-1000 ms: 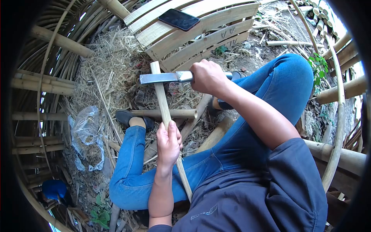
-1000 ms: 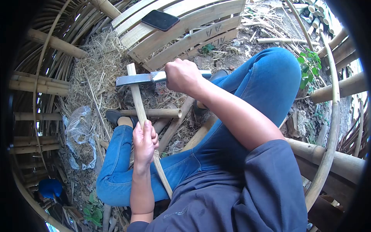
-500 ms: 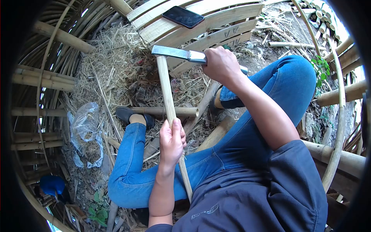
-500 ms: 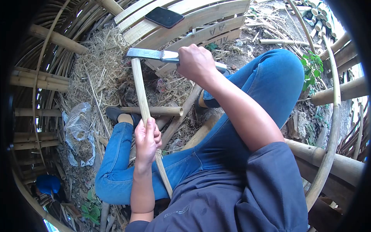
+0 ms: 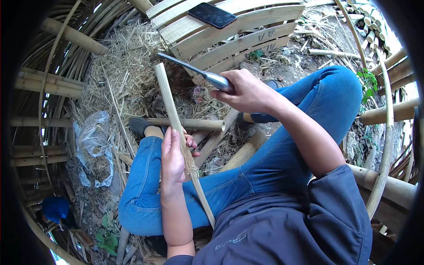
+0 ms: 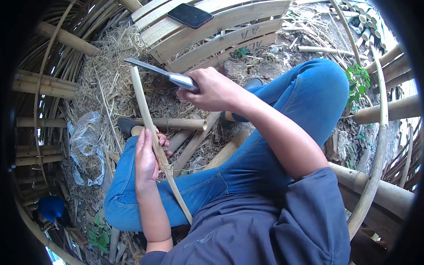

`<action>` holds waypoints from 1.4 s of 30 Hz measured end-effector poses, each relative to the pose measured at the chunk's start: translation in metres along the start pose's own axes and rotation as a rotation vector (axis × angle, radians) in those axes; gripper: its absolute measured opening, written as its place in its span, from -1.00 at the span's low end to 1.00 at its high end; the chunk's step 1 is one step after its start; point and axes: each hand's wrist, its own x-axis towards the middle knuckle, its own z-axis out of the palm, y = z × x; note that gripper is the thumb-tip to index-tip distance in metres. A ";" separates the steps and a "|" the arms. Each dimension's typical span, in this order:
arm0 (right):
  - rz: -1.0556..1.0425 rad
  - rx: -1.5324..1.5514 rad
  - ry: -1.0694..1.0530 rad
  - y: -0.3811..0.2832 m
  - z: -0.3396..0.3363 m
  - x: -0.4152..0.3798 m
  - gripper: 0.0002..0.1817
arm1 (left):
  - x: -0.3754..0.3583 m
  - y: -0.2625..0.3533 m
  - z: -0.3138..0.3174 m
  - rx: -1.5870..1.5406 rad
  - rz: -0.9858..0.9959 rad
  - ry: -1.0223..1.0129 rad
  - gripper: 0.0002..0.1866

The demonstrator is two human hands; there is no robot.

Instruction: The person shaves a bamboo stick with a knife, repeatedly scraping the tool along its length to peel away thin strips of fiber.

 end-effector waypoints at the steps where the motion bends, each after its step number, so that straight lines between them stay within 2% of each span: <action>1: -0.027 -0.002 -0.036 0.003 0.004 -0.001 -0.64 | 0.000 0.000 -0.003 -0.039 -0.014 -0.042 -0.70; 3: -0.068 -0.088 -0.056 0.005 0.013 -0.003 -0.68 | 0.000 -0.001 -0.011 -0.116 -0.044 -0.134 -0.70; 5: -0.109 -0.146 -0.078 0.009 0.023 -0.005 -0.74 | -0.001 0.001 -0.011 -0.178 -0.086 -0.130 -0.70; 9: -0.044 -0.371 -0.159 0.012 0.037 -0.007 -0.82 | -0.003 0.003 -0.010 -0.277 -0.109 -0.127 -0.71; 18: -0.004 -0.572 -0.082 0.027 0.046 0.007 -0.83 | -0.002 -0.015 -0.001 -0.079 -0.056 -0.014 -0.62; 26: -0.052 -0.636 -0.021 0.028 0.042 0.009 -0.80 | -0.011 -0.010 0.006 -0.070 -0.042 -0.013 -0.63; 34: -0.099 -0.635 0.029 0.029 0.038 0.010 -0.90 | -0.013 -0.011 0.008 -0.068 -0.039 -0.016 -0.64; 42: -0.112 -0.661 0.051 0.031 0.038 0.011 -0.90 | -0.014 -0.012 0.007 -0.067 -0.037 -0.010 -0.63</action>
